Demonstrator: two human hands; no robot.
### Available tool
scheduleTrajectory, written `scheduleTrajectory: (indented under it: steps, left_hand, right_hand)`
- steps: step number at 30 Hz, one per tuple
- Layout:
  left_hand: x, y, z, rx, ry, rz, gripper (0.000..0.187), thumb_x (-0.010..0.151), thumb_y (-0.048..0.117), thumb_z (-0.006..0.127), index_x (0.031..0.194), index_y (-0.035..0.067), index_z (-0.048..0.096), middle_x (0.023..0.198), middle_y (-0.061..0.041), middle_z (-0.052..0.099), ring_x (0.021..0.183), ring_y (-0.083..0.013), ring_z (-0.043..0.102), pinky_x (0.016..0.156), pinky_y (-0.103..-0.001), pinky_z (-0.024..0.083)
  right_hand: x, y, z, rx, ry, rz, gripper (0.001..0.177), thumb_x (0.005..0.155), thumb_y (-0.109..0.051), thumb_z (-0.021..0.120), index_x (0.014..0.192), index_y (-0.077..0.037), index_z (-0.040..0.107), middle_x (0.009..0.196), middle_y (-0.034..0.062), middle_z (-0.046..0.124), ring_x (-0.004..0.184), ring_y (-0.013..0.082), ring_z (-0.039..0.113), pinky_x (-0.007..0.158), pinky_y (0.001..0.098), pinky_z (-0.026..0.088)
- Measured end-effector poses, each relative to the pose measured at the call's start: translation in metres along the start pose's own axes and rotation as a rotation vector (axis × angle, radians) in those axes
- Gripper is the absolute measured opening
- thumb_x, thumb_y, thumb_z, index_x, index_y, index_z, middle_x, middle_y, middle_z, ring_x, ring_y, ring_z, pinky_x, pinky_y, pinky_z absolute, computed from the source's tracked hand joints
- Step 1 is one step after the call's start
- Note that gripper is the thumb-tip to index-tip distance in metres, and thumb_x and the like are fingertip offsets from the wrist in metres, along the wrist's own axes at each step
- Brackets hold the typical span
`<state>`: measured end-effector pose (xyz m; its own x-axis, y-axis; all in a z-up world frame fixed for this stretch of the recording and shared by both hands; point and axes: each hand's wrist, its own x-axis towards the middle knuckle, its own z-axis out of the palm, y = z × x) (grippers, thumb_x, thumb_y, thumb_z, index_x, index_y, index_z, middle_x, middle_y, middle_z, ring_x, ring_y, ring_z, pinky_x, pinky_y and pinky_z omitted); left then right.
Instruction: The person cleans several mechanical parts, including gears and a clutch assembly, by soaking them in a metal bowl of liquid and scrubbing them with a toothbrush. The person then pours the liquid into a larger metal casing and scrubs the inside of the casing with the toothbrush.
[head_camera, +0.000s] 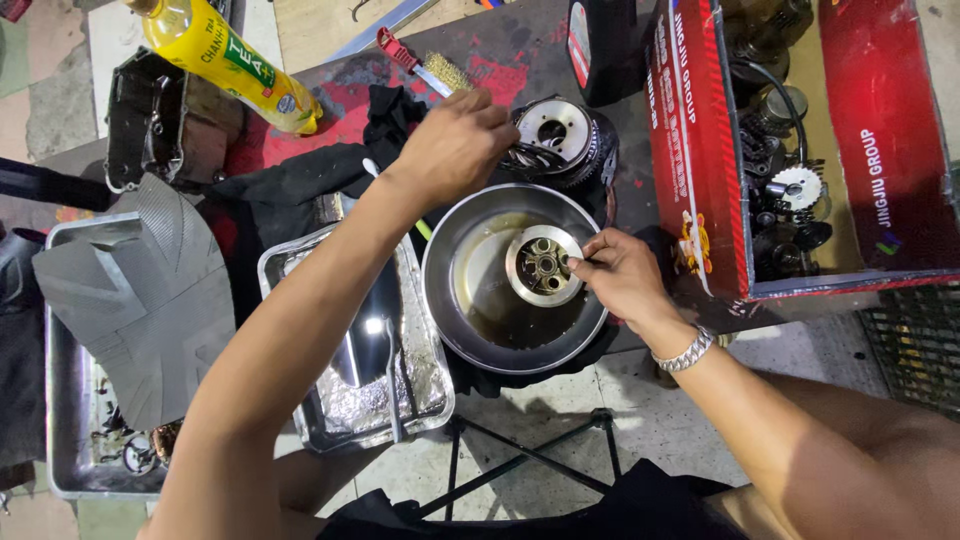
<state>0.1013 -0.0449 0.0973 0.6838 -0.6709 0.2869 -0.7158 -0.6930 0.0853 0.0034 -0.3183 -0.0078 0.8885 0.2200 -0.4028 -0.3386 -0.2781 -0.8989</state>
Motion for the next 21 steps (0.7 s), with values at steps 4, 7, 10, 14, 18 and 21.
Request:
scheduleTrajectory:
  steps: [4, 7, 10, 14, 18, 21]
  left_hand:
    - [-0.032, 0.015, -0.020, -0.239, 0.091, -0.323, 0.020, 0.083, 0.012, 0.080, 0.100, 0.003, 0.077, 0.092, -0.012, 0.070, 0.085, -0.0303, 0.066, 0.076, -0.042, 0.053]
    - [-0.060, 0.023, -0.014, -0.712, 0.013, -0.761, 0.020, 0.080, 0.015, 0.084, 0.094, 0.003, 0.077, 0.081, -0.003, 0.073, 0.072, -0.0148, 0.064, 0.067, -0.034, 0.053]
    - [-0.089, 0.033, 0.006, -1.028, -0.117, -1.063, 0.021, 0.080, 0.017, 0.086, 0.091, 0.002, 0.078, 0.074, 0.002, 0.071, 0.064, -0.0084, 0.055, 0.060, -0.030, 0.044]
    - [-0.111, 0.055, 0.033, -1.157, -0.124, -1.129, 0.024, 0.086, 0.023, 0.087, 0.090, 0.001, 0.077, 0.072, 0.000, 0.066, 0.061, -0.0079, 0.052, 0.058, -0.029, 0.043]
    - [-0.118, 0.068, 0.039, -1.128, -0.080, -1.107, 0.024, 0.086, 0.024, 0.084, 0.094, 0.002, 0.080, 0.075, 0.000, 0.073, 0.063, -0.0046, 0.060, 0.060, -0.024, 0.050]
    - [-0.114, 0.071, 0.040, -1.181, -0.076, -1.197, 0.029, 0.083, 0.024, 0.084, 0.095, -0.001, 0.079, 0.075, -0.004, 0.075, 0.061, -0.0092, 0.064, 0.057, -0.026, 0.052]
  right_hand:
    - [0.002, -0.003, 0.002, 0.132, -0.015, 0.087, 0.017, 0.089, -0.007, 0.075, 0.095, -0.001, 0.061, 0.088, 0.0080, 0.077, 0.074, 0.0098, 0.067, 0.063, 0.0261, 0.054]
    - [0.002, -0.002, 0.002, 0.293, -0.057, 0.058, 0.015, 0.092, -0.005, 0.072, 0.099, -0.001, 0.059, 0.092, 0.0094, 0.075, 0.080, 0.0122, 0.070, 0.069, 0.0277, 0.058]
    - [0.001, -0.004, 0.010, 0.401, -0.087, 0.035, 0.014, 0.093, -0.003, 0.069, 0.102, -0.003, 0.058, 0.095, 0.0097, 0.073, 0.084, 0.0143, 0.070, 0.073, 0.0296, 0.060]
    - [-0.004, -0.006, 0.012, 0.470, -0.119, 0.054, 0.013, 0.095, -0.002, 0.068, 0.103, -0.004, 0.058, 0.098, 0.0085, 0.071, 0.088, 0.0158, 0.069, 0.078, 0.0329, 0.061]
    - [-0.008, -0.009, 0.016, 0.476, -0.125, 0.118, 0.008, 0.096, -0.004, 0.065, 0.102, -0.005, 0.060, 0.100, 0.0065, 0.070, 0.090, 0.0166, 0.070, 0.082, 0.0359, 0.062]
    - [-0.008, -0.013, 0.016, 0.496, -0.150, 0.137, 0.008, 0.096, -0.005, 0.064, 0.104, -0.005, 0.062, 0.103, 0.0047, 0.070, 0.093, 0.0162, 0.070, 0.083, 0.0370, 0.063]
